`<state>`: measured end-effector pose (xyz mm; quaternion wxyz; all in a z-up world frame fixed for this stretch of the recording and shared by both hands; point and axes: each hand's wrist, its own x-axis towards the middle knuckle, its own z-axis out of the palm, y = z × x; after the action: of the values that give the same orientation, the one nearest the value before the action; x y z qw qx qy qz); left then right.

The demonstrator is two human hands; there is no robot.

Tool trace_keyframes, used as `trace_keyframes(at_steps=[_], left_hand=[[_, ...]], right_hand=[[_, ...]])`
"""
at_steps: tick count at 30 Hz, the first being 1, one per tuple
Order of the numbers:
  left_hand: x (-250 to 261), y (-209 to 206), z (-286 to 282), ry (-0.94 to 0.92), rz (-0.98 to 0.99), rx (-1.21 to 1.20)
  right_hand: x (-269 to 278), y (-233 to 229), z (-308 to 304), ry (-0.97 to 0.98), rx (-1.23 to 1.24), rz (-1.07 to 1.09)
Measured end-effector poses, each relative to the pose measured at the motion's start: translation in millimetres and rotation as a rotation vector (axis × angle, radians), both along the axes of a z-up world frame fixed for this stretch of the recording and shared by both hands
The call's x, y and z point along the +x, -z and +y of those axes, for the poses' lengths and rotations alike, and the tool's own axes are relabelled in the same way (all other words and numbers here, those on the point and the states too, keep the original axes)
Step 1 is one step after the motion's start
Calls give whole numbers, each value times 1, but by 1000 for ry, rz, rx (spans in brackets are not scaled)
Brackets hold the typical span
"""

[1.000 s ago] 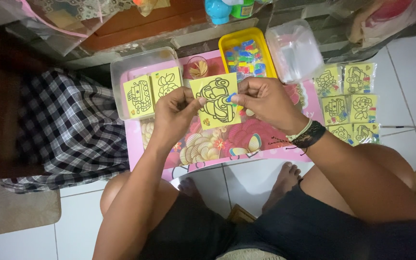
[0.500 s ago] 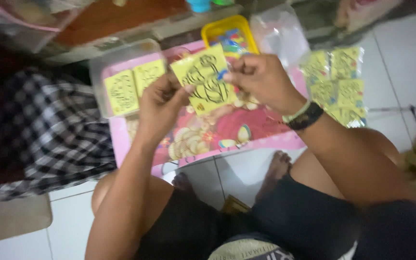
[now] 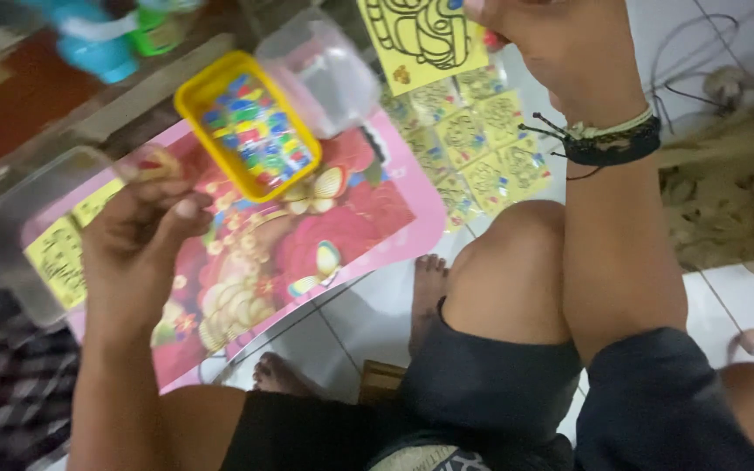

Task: The person sits on the floor and packs small yellow cards with cartoon drawings into clear plastic bags. They pick up a card, place it inside a bag, and then seal the bag before setting it aside. The person repeats this process with different cards, including ones with a train and a character design.

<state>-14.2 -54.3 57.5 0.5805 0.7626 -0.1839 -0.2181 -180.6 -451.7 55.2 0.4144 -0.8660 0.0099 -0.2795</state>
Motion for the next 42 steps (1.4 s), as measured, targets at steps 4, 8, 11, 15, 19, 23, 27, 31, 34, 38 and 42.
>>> trace_keyframes(at_steps=[4, 8, 11, 15, 19, 23, 27, 31, 34, 38, 42], left_hand=[[-9, 4, -19, -23, -76, 104], [-8, 21, -34, -51, -89, 131], [-1, 41, -34, -23, -135, 205], [23, 81, -18, -24, -76, 254], [30, 90, -23, -37, -151, 313], [26, 78, -51, -151, -112, 452], [46, 90, -47, -170, -53, 479], [48, 87, -54, -180, -37, 449], [47, 74, -66, -209, -33, 475], [55, 93, -33, -189, -15, 332], [58, 76, -34, -263, 30, 432]], right_hand=[[-38, 17, -39, 212, 140, 85], [-81, 68, -82, 339, 164, 122], [-106, 155, -121, 504, 259, 189], [-110, 240, -167, 643, 370, 255], [-70, 311, -213, 757, 326, 303], [-17, 371, -235, 723, 293, 244], [21, 408, -249, 745, 209, 330], [41, 410, -249, 891, 79, 745], [46, 418, -246, 909, 33, 827], [43, 433, -238, 959, -190, 769], [43, 402, -223, 964, -197, 845]])
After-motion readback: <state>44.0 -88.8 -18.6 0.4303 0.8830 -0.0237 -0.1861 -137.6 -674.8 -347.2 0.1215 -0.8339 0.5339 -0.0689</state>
